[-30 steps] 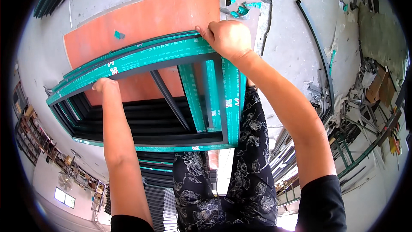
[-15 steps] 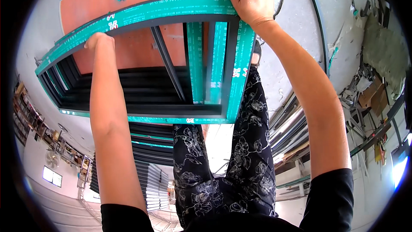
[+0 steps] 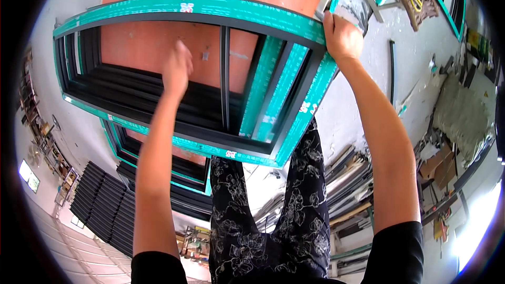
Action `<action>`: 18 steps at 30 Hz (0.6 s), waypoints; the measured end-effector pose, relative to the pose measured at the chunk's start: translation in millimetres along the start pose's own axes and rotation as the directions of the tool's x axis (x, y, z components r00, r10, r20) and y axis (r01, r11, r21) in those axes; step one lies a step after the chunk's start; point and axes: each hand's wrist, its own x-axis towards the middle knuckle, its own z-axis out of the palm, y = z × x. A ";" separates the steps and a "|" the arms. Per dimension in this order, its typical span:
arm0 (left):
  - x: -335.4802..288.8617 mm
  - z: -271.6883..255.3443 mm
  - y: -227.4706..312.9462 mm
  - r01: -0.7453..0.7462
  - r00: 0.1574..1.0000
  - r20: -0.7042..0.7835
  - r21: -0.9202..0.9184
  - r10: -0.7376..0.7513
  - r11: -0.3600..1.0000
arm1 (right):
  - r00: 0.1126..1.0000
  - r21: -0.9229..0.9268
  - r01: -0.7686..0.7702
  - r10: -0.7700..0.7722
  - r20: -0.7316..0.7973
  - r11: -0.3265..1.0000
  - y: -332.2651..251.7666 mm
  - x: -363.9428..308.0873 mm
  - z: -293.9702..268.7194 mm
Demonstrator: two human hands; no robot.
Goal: The person assembles metal window frames by inserting rubber seals, cutting metal strips with a saw, and applying tape to the joints.
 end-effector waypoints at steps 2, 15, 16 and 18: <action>-69.2 -7.6 -44.8 -0.315 0.936 0.045 0.553 0.349 0.772 | 1.000 0.011 0.021 -0.021 0.006 1.000 -4.7 -0.6 3.3; -161.7 -43.4 -125.1 -0.310 0.934 0.068 0.639 0.350 0.704 | 0.968 -0.205 -0.088 0.132 0.214 0.975 4.1 0.7 4.0; -161.6 -41.3 -125.0 -0.321 0.930 0.064 0.622 0.362 0.714 | 0.967 -0.257 -0.085 0.142 0.213 0.963 10.5 2.0 6.3; -150.2 -26.0 -119.9 -0.373 0.912 0.082 0.574 0.402 0.729 | 0.975 -0.289 -0.094 0.147 0.168 0.953 18.1 15.2 -9.1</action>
